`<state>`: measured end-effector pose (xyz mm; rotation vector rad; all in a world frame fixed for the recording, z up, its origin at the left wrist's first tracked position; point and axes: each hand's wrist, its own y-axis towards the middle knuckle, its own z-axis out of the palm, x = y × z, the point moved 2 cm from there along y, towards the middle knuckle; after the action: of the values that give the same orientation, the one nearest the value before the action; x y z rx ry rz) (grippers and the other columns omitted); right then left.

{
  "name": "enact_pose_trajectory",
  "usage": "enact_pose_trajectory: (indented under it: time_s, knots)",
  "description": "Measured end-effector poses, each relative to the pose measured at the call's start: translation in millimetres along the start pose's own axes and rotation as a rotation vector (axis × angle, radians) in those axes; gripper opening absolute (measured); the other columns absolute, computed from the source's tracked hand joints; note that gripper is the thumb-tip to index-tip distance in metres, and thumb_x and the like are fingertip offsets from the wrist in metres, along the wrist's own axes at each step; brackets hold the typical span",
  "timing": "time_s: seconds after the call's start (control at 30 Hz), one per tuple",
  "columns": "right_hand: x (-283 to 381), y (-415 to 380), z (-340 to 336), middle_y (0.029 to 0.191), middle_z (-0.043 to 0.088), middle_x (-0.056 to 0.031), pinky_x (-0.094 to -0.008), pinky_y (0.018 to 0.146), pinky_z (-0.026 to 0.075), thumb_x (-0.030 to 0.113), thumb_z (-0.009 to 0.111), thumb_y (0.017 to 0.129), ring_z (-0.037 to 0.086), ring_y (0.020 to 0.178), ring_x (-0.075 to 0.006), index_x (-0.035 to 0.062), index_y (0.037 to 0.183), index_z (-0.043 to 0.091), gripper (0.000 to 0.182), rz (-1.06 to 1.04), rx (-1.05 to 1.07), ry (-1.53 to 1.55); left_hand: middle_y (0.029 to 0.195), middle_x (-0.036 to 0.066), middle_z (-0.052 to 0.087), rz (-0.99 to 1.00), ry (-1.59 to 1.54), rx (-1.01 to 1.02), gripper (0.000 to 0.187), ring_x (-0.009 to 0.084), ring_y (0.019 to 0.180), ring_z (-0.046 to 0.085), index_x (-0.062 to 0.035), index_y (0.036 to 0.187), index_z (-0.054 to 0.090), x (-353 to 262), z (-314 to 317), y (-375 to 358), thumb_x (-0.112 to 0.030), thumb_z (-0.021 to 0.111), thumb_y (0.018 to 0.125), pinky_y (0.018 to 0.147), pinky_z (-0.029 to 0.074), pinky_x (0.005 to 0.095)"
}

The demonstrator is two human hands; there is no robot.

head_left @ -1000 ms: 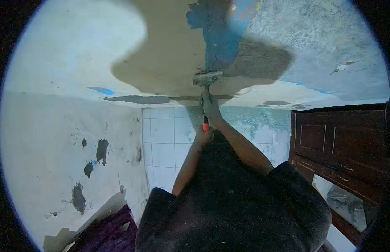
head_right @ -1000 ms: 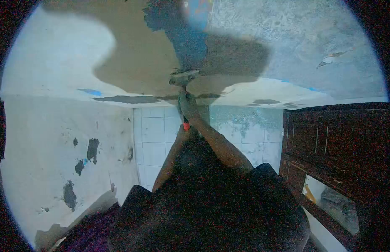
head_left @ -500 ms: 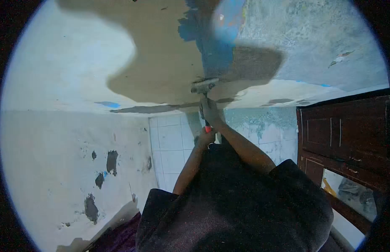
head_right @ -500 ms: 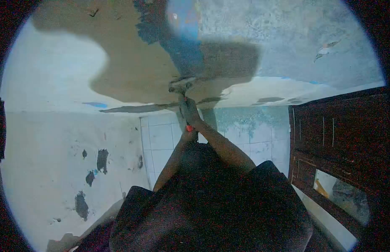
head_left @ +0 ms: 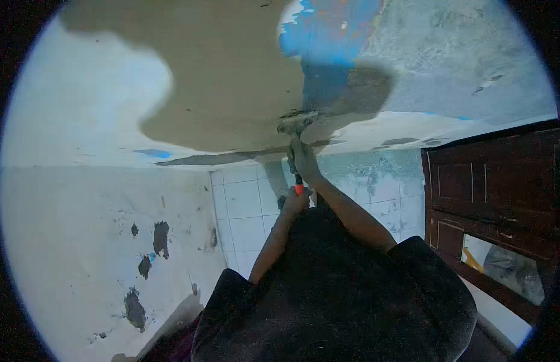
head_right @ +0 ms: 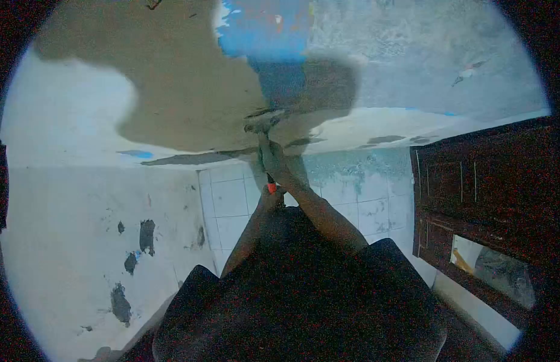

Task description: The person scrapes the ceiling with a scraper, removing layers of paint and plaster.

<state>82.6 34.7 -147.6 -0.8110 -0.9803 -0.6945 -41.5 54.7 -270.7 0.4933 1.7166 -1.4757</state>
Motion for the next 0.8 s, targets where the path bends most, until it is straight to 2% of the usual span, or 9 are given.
enact_pose_trajectory:
  time_s: [0.03,0.17,0.3,0.37,0.4,0.43,0.5,0.63,0.8]
  knots:
    - [-5.9,4.1,-2.3,0.048,0.034,0.0031,-0.0235,0.035,0.026,0.048,0.038,0.094,0.032,0.037,-0.0066,0.0116,0.065,0.04,0.047,0.008,0.007,-0.003,0.052,0.003,0.048,0.045,-0.121,0.1,0.027,0.0156,0.046,0.052,0.0005,0.079,0.051,2.1,-0.5,-0.2,-0.024,0.064,0.079,0.041,0.041,0.0312]
    - [-14.4,5.3,1.4,0.046,0.034,0.0028,-0.0231,0.035,0.026,0.051,0.038,0.093,0.032,0.037,-0.0064,0.012,0.065,0.04,0.048,0.062,-0.031,-0.063,0.05,0.002,0.046,-0.005,-0.111,0.066,0.025,0.014,0.045,0.05,-0.0014,0.076,0.052,1.0,-4.3,4.6,-0.024,0.064,0.079,0.041,0.041,0.0308]
    - [-1.8,-1.5,8.9,0.047,0.033,0.0031,-0.023,0.034,0.025,0.05,0.038,0.093,0.031,0.035,-0.0063,0.0124,0.065,0.04,0.047,0.058,0.014,0.063,0.05,0.003,0.048,0.03,-0.072,-0.143,0.023,0.0138,0.045,0.05,-0.0023,0.071,0.054,7.1,-8.7,-4.8,-0.022,0.064,0.078,0.043,0.041,0.0319]
    - [-8.4,-0.1,8.3,0.048,0.033,0.0032,-0.023,0.033,0.024,0.049,0.038,0.093,0.03,0.034,-0.0064,0.0124,0.065,0.039,0.046,0.092,0.0,0.088,0.051,0.004,0.05,0.098,0.067,-0.027,0.025,0.0146,0.045,0.051,-0.0015,0.07,0.054,25.7,-11.8,11.4,-0.023,0.064,0.077,0.044,0.041,0.0327]
    - [-21.5,4.7,2.8,0.048,0.033,0.0031,-0.0231,0.033,0.024,0.049,0.038,0.093,0.03,0.034,-0.0066,0.0124,0.065,0.039,0.046,0.062,0.0,0.068,0.051,0.005,0.05,-0.03,-0.322,0.038,0.026,0.015,0.045,0.051,-0.0009,0.068,0.054,49.3,-10.4,25.4,-0.023,0.064,0.077,0.044,0.041,0.0324]
    - [-27.9,7.8,0.2,0.048,0.033,0.0031,-0.0232,0.032,0.023,0.048,0.038,0.093,0.029,0.034,-0.0067,0.0124,0.065,0.039,0.046,0.027,-0.001,0.045,0.051,0.005,0.05,-0.029,-0.323,0.038,0.026,0.015,0.045,0.051,-0.0009,0.068,0.054,45.0,-8.3,21.3,-0.023,0.064,0.077,0.044,0.041,0.0324]
    - [-15.8,8.1,6.6,0.048,0.033,0.0031,-0.0231,0.032,0.023,0.048,0.038,0.093,0.029,0.034,-0.0066,0.0124,0.065,0.039,0.045,0.025,-0.013,0.058,0.05,0.004,0.049,0.065,0.004,-0.088,0.026,0.0145,0.044,0.05,-0.0009,0.067,0.054,10.0,-12.1,7.0,-0.022,0.063,0.078,0.042,0.039,0.0318]
    - [-6.7,0.8,9.1,0.048,0.032,0.0033,-0.0227,0.032,0.023,0.048,0.039,0.093,0.028,0.034,-0.0061,0.0126,0.066,0.038,0.045,0.037,0.002,0.154,0.049,0.002,0.048,-0.012,-0.031,-0.037,0.025,0.0138,0.041,0.047,-0.0027,0.064,0.052,-8.7,-9.2,-15.1,-0.02,0.062,0.078,0.04,0.038,0.0311]
    - [-9.6,4.3,5.1,0.047,0.032,0.0035,-0.0229,0.032,0.023,0.048,0.038,0.093,0.029,0.035,-0.0064,0.0126,0.066,0.038,0.045,0.063,0.0,0.119,0.049,0.003,0.047,0.073,0.048,-0.147,0.023,0.0139,0.043,0.049,-0.0024,0.068,0.053,0.5,-8.9,-0.2,-0.021,0.061,0.079,0.041,0.039,0.0313]
